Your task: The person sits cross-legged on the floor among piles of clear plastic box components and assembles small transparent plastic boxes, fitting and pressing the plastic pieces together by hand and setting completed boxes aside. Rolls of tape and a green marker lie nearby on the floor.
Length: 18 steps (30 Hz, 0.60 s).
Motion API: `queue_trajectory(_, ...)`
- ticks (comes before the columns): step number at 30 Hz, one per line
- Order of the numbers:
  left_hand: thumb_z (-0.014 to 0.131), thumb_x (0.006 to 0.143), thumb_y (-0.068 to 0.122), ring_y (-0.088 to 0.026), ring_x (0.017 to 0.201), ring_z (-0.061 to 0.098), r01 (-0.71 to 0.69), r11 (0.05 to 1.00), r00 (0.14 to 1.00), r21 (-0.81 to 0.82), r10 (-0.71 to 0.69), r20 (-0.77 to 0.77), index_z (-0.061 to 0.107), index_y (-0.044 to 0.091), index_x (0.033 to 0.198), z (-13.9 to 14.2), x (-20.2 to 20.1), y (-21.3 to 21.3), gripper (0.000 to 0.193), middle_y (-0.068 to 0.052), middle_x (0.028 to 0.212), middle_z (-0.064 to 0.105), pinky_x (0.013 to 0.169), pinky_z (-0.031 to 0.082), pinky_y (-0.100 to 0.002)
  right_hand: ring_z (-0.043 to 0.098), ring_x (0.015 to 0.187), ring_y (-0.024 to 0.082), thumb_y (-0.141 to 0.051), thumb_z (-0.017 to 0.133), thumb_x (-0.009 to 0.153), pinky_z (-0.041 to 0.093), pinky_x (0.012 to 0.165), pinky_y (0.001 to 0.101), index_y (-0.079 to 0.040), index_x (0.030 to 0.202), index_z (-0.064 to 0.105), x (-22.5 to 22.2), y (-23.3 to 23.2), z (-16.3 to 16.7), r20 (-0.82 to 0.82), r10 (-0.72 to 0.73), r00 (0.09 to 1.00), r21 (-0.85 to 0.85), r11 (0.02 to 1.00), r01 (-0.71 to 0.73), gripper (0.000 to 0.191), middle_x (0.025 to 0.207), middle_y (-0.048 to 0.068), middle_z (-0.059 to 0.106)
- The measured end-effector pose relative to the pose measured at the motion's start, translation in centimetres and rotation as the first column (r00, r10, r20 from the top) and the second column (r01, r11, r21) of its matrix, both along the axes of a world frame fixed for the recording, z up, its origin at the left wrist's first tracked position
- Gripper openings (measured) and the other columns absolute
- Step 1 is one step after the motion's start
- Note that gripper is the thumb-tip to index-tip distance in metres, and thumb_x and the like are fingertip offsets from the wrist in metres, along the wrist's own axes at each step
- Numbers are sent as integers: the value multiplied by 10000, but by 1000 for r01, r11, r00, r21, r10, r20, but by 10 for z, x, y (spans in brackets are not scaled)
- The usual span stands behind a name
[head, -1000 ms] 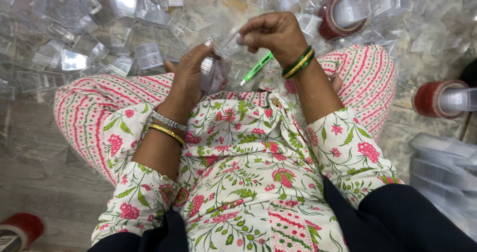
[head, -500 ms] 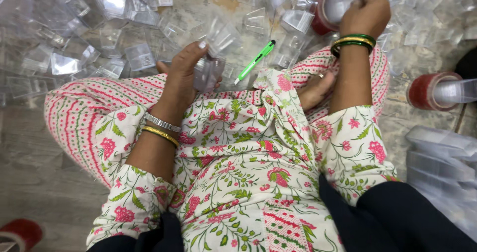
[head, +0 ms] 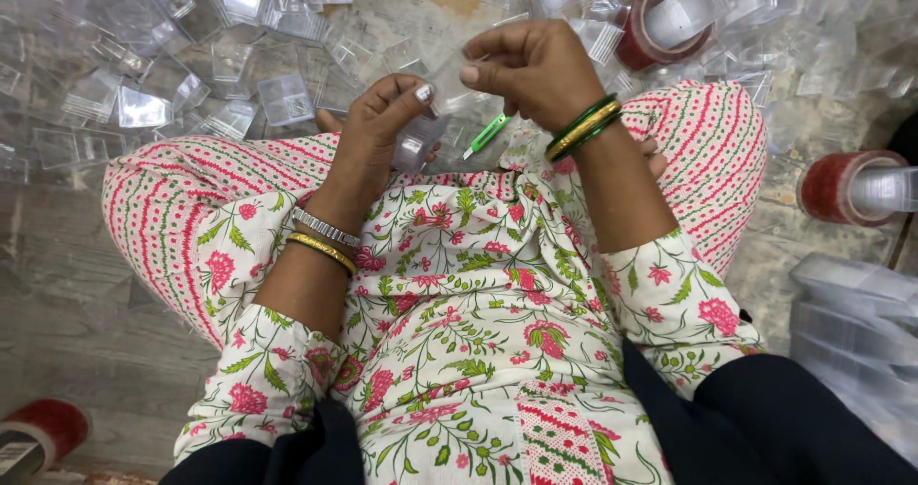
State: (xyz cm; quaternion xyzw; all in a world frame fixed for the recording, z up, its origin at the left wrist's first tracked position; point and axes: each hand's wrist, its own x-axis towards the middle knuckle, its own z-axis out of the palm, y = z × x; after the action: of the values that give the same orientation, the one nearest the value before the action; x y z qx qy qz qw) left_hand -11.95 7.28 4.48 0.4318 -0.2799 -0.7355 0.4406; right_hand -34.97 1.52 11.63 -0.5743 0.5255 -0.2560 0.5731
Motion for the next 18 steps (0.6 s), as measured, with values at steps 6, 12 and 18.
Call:
queue_trajectory(6,737,946,219,-95,850,626,-1,999,995,-48,6,100,673,72,1116,1,-2,-1,234,2,974,697,772,511,-248,636,581,43,-35,759,888,470,494,185,28,1090,737,-3,4,-1,289,-65,955,87,995,41,213,881,93,797)
queue_trajectory(12,765,910,185,-50,943,626,39,990,976,-138,-8,219,683,75,1140,9,-5,1,268,24,1034,725,925,464,-222,659,650,49,17,806,882,472,527,183,28,1050,720,-8,6,-12,317,-54,947,3,998,56,189,870,80,765)
queue_trajectory(18,784,922,196,-66,952,608,41,981,952,-191,20,306,684,61,1146,6,-4,1,279,18,1024,718,987,415,-227,680,670,66,23,803,914,502,522,215,-31,998,750,-46,-10,-46,264,-288,921,-213,913,347,112,856,42,762)
